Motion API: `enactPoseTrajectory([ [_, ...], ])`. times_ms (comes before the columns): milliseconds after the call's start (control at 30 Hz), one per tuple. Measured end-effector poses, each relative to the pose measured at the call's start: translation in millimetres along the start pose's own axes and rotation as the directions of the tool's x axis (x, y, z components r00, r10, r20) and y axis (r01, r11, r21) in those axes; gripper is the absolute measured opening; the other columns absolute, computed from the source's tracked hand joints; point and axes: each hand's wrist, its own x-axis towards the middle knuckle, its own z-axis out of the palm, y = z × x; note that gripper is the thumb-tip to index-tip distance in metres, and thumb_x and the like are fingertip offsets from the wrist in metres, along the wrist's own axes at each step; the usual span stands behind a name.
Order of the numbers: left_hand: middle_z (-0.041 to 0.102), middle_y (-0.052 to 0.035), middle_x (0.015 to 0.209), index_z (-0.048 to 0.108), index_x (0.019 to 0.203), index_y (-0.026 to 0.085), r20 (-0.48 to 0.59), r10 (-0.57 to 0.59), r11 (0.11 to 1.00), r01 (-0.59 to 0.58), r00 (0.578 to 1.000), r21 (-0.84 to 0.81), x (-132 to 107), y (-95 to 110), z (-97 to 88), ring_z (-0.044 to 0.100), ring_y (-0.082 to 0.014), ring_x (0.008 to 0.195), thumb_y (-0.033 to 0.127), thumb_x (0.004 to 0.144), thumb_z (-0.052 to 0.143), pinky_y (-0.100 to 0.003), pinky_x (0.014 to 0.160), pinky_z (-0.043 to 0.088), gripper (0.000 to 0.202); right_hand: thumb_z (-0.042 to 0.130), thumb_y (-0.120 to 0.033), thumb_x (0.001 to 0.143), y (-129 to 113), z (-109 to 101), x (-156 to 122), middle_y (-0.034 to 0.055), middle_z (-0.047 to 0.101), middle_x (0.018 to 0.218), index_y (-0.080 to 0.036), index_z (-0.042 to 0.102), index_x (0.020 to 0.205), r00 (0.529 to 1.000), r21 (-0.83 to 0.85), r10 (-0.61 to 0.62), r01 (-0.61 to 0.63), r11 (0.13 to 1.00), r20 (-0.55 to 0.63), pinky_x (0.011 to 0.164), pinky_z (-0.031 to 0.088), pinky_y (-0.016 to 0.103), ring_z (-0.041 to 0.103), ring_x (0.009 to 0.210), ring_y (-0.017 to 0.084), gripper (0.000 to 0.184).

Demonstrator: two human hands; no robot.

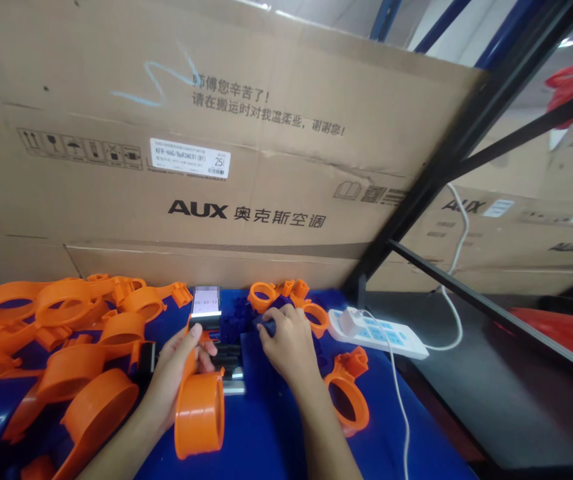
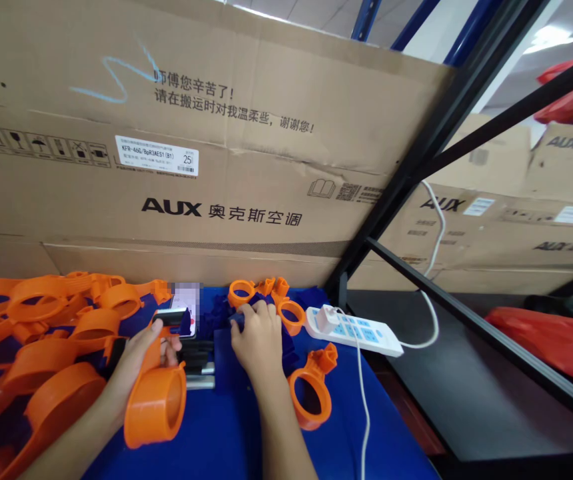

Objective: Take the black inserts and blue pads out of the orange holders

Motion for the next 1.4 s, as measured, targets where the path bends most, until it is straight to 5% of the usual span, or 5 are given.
enactPoseTrajectory([
  [367,0.064,-0.0038,0.051,0.069,0.072,0.013,-0.022,-0.017,0.998,0.019,1.0,0.054,14.8,-2.3,-12.7,0.056,-0.0119,0.042,0.066,0.078,0.075,-0.02,0.045,0.043,0.054,0.076,-0.021,0.08,-3.6,2.6,-10.5,0.0166,0.067,0.082,-0.02,0.068,0.064,0.997,-0.073,0.064,-0.06,0.996,0.043,0.079,0.039,0.044,0.059,0.095,0.036,0.018],
  [667,0.065,-0.0029,0.054,0.067,0.073,0.014,-0.029,-0.009,0.999,0.01,1.0,0.039,9.2,2.3,-7.5,0.057,-0.0115,0.045,0.064,0.08,0.075,-0.02,0.048,0.044,0.051,0.048,-0.029,0.101,9.8,-5.1,2.3,-0.0004,0.063,0.066,-0.021,0.062,0.096,0.989,0.223,0.122,-0.1,0.97,-0.088,0.059,0.039,0.029,0.061,0.059,0.02,0.017],
  [867,0.066,-0.0022,0.059,0.068,0.075,0.014,-0.03,0.038,0.996,-0.035,0.999,0.087,2.9,1.4,-2.2,0.055,-0.0099,0.05,0.057,0.086,0.074,-0.019,0.053,0.045,0.044,0.048,-0.024,0.101,18.1,1.5,4.6,0.0078,0.074,0.091,-0.02,0.067,0.108,0.995,0.245,-0.003,0.027,0.969,-0.095,0.076,0.048,0.032,0.069,0.085,0.024,0.021],
  [1200,0.07,-0.0034,0.069,0.065,0.075,0.015,-0.039,0.052,0.998,-0.05,0.998,0.049,6.2,-0.9,-4.2,0.056,-0.0105,0.052,0.055,0.083,0.078,-0.021,0.053,0.047,0.043,0.058,-0.02,0.091,18.4,-3.8,3.4,0.0107,0.07,0.093,-0.019,0.07,0.093,0.991,0.155,0.042,-0.022,0.988,-0.125,0.08,0.044,0.039,0.061,0.088,0.028,0.012],
  [1400,0.07,-0.0036,0.072,0.067,0.078,0.016,-0.034,0.058,0.991,-0.054,0.998,0.12,12.1,-5.5,-5.9,0.059,-0.0121,0.052,0.055,0.08,0.08,-0.022,0.049,0.045,0.041,0.054,-0.032,0.102,-17.1,-15.7,-3.4,0.0071,0.071,0.094,-0.021,0.069,0.106,0.988,0.618,-0.086,0.146,0.773,-0.125,0.08,0.052,0.035,0.064,0.085,0.022,0.019],
])
